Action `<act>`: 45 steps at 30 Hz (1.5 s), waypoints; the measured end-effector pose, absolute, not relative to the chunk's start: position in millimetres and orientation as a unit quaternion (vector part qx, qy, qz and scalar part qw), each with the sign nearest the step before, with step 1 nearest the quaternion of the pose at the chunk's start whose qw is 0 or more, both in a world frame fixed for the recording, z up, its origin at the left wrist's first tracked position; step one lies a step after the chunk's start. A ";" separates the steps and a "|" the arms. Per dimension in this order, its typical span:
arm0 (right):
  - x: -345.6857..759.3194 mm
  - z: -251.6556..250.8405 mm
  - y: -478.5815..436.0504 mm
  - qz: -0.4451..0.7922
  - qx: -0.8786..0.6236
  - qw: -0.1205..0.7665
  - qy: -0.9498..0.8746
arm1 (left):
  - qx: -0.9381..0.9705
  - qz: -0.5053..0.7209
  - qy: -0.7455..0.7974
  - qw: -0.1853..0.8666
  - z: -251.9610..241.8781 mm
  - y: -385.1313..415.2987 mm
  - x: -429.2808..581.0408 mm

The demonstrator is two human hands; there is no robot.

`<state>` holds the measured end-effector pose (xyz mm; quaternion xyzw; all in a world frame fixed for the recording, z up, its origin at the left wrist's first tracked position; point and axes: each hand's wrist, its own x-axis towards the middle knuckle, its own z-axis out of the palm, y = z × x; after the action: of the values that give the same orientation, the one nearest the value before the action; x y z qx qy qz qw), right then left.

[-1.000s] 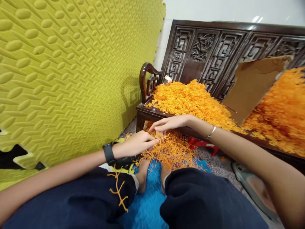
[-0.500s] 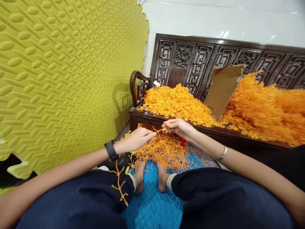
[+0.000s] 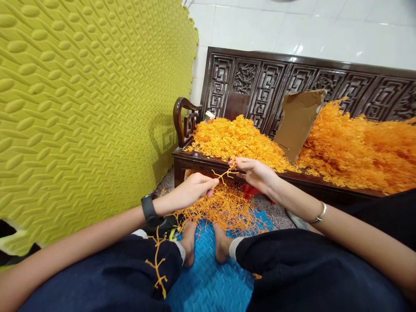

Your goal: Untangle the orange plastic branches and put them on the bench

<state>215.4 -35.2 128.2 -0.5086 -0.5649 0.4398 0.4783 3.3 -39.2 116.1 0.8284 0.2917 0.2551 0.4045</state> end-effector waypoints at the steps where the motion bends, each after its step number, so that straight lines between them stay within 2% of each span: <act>1: 214.5 129.0 -34.9 0.430 -0.510 0.482 -0.568 | 0.811 0.253 0.295 0.438 117.0 -40.0 3.7; 6: 209.0 135.1 -31.5 0.397 -0.493 0.539 -0.556 | 0.761 0.271 0.293 0.512 120.5 -42.1 5.8; 14: 206.9 152.3 -25.4 0.336 -0.456 0.580 -0.586 | 0.778 0.322 0.269 0.468 130.4 -48.2 6.6; 17: 246.5 179.5 -19.7 0.334 -0.452 0.650 -0.512 | 0.833 0.234 0.237 0.441 123.1 -48.2 0.3; 19: 281.0 193.2 -16.0 0.324 -0.425 0.739 -0.410 | 0.859 0.160 0.229 0.429 113.2 -45.1 -5.2; 21: 306.3 193.6 -12.4 0.330 -0.373 0.787 -0.363 | 0.863 0.146 0.249 0.415 102.9 -40.6 -9.6; 23: 314.0 180.3 -6.7 0.360 -0.342 0.793 -0.353 | 0.862 0.151 0.268 0.404 95.4 -36.8 -11.6; 25: 305.7 160.8 3.2 0.403 -0.363 0.754 -0.371 | 0.864 0.130 0.271 0.404 91.8 -34.8 -11.3; 28: 281.4 138.9 26.3 0.421 -0.465 0.648 -0.432 | 0.861 0.119 0.278 0.409 91.2 -33.5 -9.0; 32: 255.8 132.4 70.3 0.325 -0.553 0.520 -0.564 | 0.827 0.202 0.287 0.439 91.3 -27.8 -7.4; 40: 203.3 118.4 173.4 0.130 -0.555 0.375 -0.731 | 0.675 0.458 0.351 0.459 96.2 -18.5 -9.6; 45: 178.7 104.9 209.0 0.029 -0.548 0.239 -0.801 | 0.643 0.497 0.330 0.480 97.7 -17.2 -8.4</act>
<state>178.7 209.0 104.9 -0.5485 -0.8007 0.0291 0.2393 -8.4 -17.2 97.7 0.6429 0.3304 0.4971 0.4800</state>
